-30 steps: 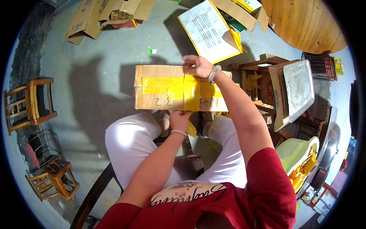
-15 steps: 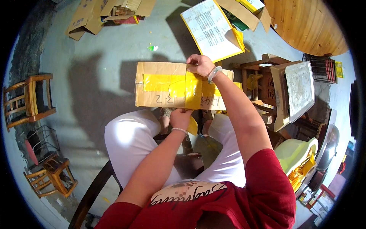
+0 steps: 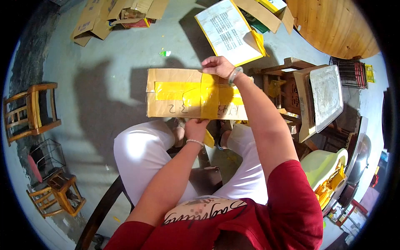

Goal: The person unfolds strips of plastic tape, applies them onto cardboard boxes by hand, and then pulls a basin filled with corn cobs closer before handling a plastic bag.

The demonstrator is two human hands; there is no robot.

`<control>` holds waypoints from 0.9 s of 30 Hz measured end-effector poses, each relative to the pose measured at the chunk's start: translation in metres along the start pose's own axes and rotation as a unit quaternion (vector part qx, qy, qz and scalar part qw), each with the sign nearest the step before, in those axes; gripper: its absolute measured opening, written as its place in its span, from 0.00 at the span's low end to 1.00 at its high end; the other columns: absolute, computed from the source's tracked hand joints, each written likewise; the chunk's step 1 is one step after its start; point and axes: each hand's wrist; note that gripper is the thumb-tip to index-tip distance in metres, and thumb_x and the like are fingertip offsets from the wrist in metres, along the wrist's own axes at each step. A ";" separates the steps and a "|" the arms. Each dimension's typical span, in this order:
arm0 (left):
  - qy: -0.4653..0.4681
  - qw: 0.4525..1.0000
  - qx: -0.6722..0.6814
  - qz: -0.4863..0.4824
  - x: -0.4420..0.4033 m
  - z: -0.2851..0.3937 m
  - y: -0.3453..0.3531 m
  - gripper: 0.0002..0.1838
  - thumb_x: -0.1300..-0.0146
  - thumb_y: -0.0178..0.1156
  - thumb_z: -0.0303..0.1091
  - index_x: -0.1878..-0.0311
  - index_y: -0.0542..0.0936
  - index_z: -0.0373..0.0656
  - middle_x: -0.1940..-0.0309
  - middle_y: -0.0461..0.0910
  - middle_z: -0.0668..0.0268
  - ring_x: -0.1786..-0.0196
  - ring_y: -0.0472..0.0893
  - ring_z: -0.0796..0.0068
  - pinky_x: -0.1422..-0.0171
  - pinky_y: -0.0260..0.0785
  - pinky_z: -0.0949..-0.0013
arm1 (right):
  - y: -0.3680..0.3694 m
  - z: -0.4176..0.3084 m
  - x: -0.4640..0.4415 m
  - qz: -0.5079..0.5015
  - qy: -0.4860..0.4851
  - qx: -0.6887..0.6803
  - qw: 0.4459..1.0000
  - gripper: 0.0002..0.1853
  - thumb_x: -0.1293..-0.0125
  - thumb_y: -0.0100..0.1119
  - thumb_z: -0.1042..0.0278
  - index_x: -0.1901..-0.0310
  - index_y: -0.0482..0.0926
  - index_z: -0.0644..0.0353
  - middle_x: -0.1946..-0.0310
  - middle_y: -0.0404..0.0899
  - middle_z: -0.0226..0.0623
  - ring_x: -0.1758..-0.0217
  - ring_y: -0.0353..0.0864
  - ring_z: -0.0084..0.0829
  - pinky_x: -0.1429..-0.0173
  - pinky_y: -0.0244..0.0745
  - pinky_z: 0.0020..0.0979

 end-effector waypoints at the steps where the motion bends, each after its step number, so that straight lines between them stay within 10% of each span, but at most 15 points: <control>1: -0.004 1.000 -0.004 -0.002 0.000 0.001 -0.001 0.17 0.53 0.69 0.41 0.71 0.82 0.34 0.78 0.81 0.59 0.75 0.79 0.67 0.67 0.69 0.66 | -0.004 -0.001 0.002 -0.029 0.004 -0.052 0.998 0.17 0.50 0.70 0.59 0.61 0.80 0.60 0.67 0.81 0.34 0.65 0.78 0.25 0.56 0.72 0.27; 15: -0.018 0.999 0.033 -0.015 0.000 0.001 0.000 0.16 0.51 0.68 0.38 0.66 0.83 0.34 0.74 0.83 0.58 0.72 0.81 0.69 0.65 0.69 0.68 | 0.019 -0.034 0.007 0.087 0.062 0.255 0.961 0.17 0.50 0.67 0.55 0.66 0.82 0.61 0.69 0.81 0.43 0.63 0.80 0.39 0.56 0.73 0.34; 24: 0.067 0.981 0.180 -0.012 -0.021 -0.035 0.016 0.13 0.49 0.67 0.34 0.66 0.83 0.32 0.76 0.82 0.67 0.74 0.77 0.80 0.67 0.68 0.73 | 0.035 -0.025 0.061 0.286 -0.047 0.217 0.932 0.16 0.47 0.64 0.53 0.66 0.80 0.60 0.65 0.79 0.44 0.61 0.78 0.44 0.56 0.73 0.37; 27: 0.025 0.984 0.176 -0.023 -0.018 -0.028 0.013 0.11 0.50 0.66 0.31 0.68 0.82 0.31 0.76 0.81 0.70 0.75 0.75 0.82 0.68 0.68 0.74 | 0.047 -0.029 0.110 0.203 -0.152 0.357 0.899 0.18 0.51 0.67 0.55 0.63 0.78 0.57 0.61 0.78 0.42 0.59 0.78 0.42 0.52 0.71 0.38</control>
Point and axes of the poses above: each hand's wrist, its own x-axis away from the middle knuckle, its own y-axis out of the palm, z = x × y
